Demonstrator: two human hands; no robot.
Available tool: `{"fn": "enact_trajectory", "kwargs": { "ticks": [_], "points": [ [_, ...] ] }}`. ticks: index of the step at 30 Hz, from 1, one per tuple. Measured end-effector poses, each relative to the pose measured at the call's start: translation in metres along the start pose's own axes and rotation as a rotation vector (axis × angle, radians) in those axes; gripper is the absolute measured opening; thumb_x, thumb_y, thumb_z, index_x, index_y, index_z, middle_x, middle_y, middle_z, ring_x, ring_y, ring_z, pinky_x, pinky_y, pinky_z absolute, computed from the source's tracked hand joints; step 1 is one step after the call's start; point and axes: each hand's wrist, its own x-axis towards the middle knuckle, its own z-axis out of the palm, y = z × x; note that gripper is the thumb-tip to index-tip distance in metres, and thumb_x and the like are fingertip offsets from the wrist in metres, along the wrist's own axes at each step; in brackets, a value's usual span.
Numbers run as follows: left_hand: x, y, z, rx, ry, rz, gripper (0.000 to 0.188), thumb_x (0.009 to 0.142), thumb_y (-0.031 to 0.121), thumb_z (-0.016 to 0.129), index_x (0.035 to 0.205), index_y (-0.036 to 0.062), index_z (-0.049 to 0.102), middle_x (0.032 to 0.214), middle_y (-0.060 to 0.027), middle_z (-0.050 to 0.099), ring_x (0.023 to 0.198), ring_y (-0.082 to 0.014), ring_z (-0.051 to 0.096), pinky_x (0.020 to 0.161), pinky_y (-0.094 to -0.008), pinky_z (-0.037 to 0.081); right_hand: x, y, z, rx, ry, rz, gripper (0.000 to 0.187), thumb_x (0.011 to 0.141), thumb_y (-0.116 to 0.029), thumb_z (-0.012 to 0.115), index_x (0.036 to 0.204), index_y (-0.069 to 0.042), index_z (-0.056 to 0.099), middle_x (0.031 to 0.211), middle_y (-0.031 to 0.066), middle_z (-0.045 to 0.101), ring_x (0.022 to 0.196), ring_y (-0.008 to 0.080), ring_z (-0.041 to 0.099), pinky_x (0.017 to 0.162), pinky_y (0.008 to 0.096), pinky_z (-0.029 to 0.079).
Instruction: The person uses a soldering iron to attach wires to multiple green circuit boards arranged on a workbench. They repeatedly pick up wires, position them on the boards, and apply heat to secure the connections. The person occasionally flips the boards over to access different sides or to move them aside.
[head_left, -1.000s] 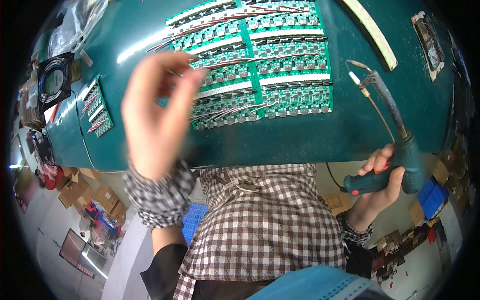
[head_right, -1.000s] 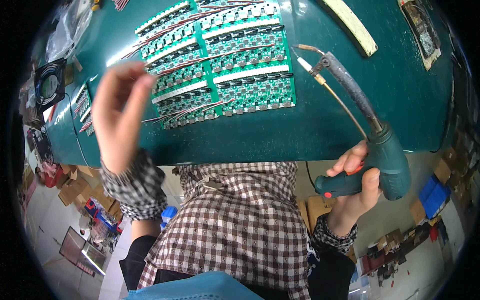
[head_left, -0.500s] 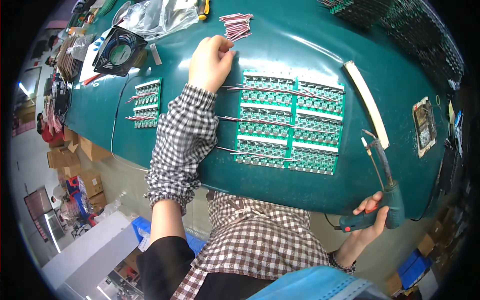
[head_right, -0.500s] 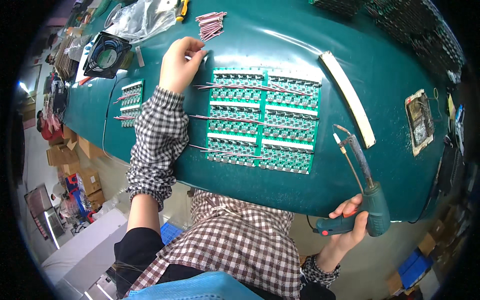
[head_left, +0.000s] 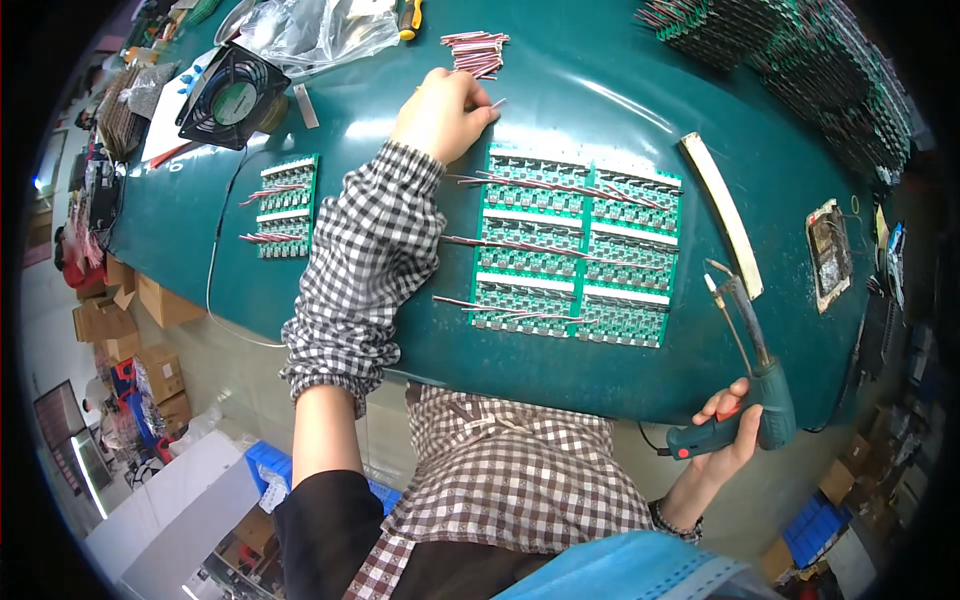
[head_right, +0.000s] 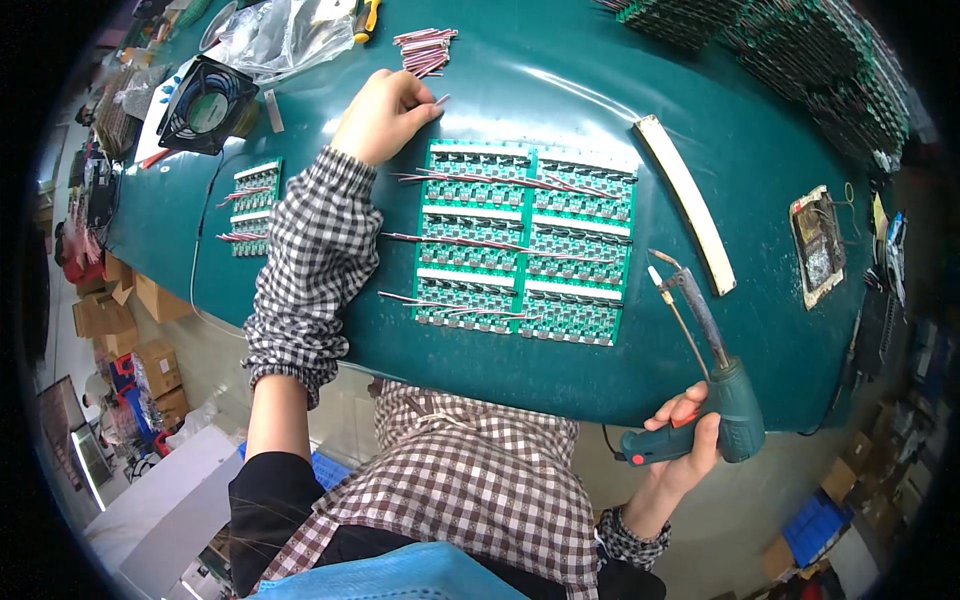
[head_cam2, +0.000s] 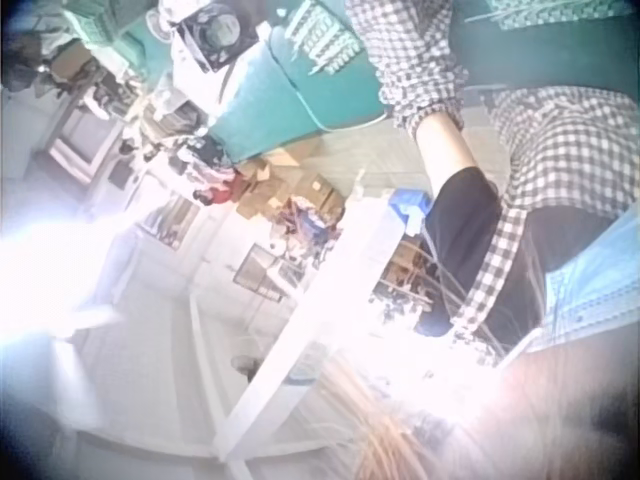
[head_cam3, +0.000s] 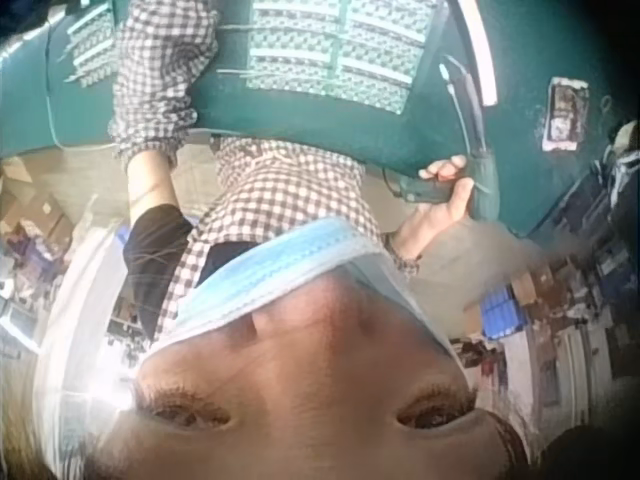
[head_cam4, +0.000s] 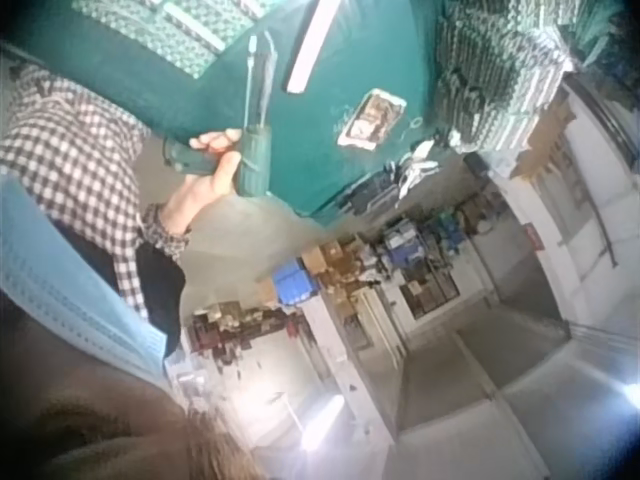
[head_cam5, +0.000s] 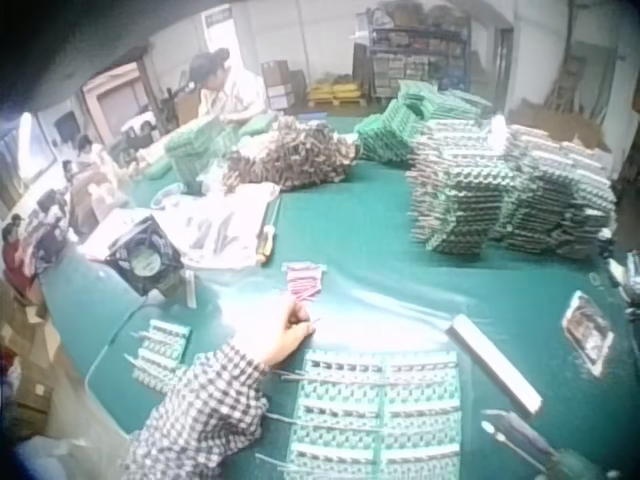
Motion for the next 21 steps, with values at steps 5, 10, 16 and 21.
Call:
{"fn": "enact_trajectory", "kwargs": {
  "ticks": [5, 10, 16, 21],
  "points": [
    [-0.007, -0.003, 0.001, -0.151, -0.005, 0.081, 0.019, 0.091, 0.017, 0.07, 0.095, -0.0013, 0.064, 0.092, -0.0073, 0.06, 0.08, -0.0161, 0.063, 0.074, -0.0291, 0.052, -0.006, -0.001, 0.002, 0.004, -0.02, -0.02, 0.045, 0.099, -0.036, 0.06, 0.113, 0.007, 0.054, 0.083, 0.0084, 0.059, 0.072, 0.0177, 0.063, 0.055, 0.0286, 0.059],
    [-0.048, 0.055, -0.022, -0.695, -0.156, -0.031, 0.016, 0.096, 0.012, 0.066, 0.103, -0.0023, 0.063, 0.093, -0.0049, 0.067, 0.077, -0.0085, 0.066, 0.069, -0.0218, 0.053, -0.009, 0.001, 0.0, -0.049, -0.014, -0.033, 0.043, 0.102, -0.037, 0.054, 0.115, 0.004, 0.052, 0.084, 0.0068, 0.057, 0.075, 0.0151, 0.06, 0.056, 0.0257, 0.058],
    [-0.082, 0.088, -0.031, -0.807, -0.443, -0.02, 0.019, 0.097, 0.012, 0.065, 0.108, -0.0038, 0.063, 0.096, -0.0043, 0.067, 0.075, -0.0079, 0.065, 0.07, -0.0212, 0.054, -0.014, 0.007, -0.004, -0.036, -0.057, -0.051, 0.045, 0.101, -0.039, 0.055, 0.116, 0.004, 0.052, 0.085, 0.0062, 0.058, 0.076, 0.0152, 0.06, 0.057, 0.0258, 0.058],
    [-0.118, 0.128, -0.023, -1.118, -0.479, -0.061, 0.014, 0.097, 0.005, 0.063, 0.106, -0.0053, 0.062, 0.098, -0.0063, 0.065, 0.078, -0.0108, 0.065, 0.073, -0.023, 0.055, -0.018, 0.006, 0.0, 0.018, -0.029, -0.039, 0.047, 0.101, -0.039, 0.056, 0.118, 0.004, 0.051, 0.091, 0.0078, 0.059, 0.08, 0.0184, 0.065, 0.061, 0.0287, 0.06]
  ]
}}
